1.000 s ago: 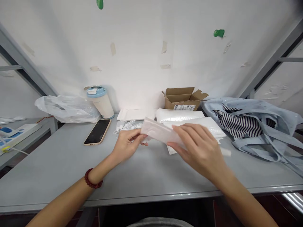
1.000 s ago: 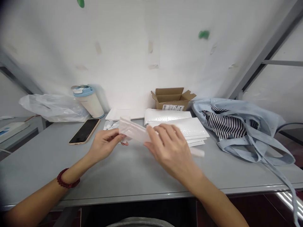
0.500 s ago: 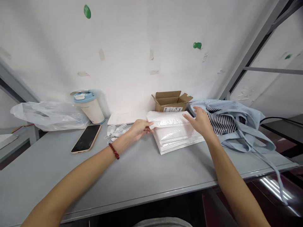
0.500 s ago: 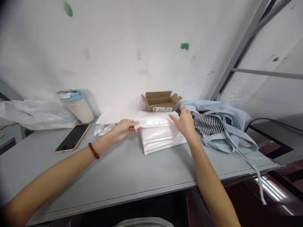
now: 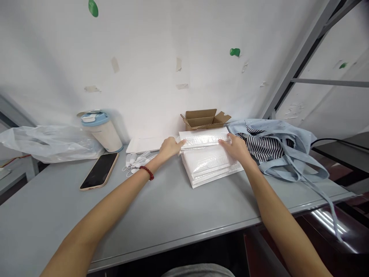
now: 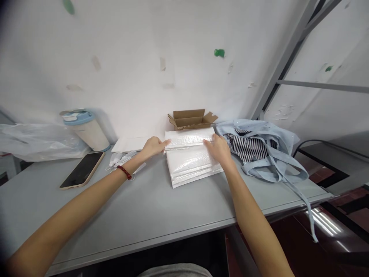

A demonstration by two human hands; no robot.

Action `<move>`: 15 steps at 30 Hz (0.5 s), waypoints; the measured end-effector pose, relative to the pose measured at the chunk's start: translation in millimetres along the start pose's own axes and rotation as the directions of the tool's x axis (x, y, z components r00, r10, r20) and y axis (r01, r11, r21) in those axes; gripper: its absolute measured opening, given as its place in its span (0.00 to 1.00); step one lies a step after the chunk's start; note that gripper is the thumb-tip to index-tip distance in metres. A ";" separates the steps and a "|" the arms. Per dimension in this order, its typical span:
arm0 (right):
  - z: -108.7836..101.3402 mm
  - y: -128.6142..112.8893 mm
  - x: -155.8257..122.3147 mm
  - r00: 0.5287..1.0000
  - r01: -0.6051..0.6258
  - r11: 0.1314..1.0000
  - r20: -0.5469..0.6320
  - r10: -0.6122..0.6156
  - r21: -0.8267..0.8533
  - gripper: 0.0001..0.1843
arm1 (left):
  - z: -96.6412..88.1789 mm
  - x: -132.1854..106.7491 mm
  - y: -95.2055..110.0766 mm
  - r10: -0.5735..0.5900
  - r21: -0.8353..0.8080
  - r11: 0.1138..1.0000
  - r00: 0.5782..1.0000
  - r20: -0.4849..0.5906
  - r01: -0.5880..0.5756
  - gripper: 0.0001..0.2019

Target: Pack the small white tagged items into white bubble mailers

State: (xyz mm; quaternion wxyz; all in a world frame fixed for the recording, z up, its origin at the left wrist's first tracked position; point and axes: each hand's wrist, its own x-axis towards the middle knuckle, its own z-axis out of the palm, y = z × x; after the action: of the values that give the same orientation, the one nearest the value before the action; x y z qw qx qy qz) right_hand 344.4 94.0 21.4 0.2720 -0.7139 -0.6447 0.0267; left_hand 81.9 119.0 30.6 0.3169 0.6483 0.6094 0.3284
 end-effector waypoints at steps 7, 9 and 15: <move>-1.8 -0.8 2.2 0.999 -0.036 0.998 -0.004 0.035 -0.050 0.29 | 2.0 -6.1 4.0 0.031 0.083 0.996 0.998 0.060 -0.036 0.22; -3.2 -2.7 0.1 0.998 -0.066 0.994 -0.006 0.065 -0.092 0.28 | 4.1 -9.2 7.3 0.028 0.074 0.997 0.995 0.101 -0.035 0.21; -7.2 -9.1 -8.6 0.987 -0.155 0.968 -0.074 0.143 -0.195 0.29 | -6.4 -6.0 -0.1 0.029 0.151 0.987 0.994 0.103 -0.044 0.22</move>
State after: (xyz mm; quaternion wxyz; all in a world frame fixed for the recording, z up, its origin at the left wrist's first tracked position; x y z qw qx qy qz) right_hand 337.5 83.6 28.7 0.2150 -0.7846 -0.5802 -0.0392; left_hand 76.4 113.1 34.0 0.2902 0.6974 0.6043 0.2534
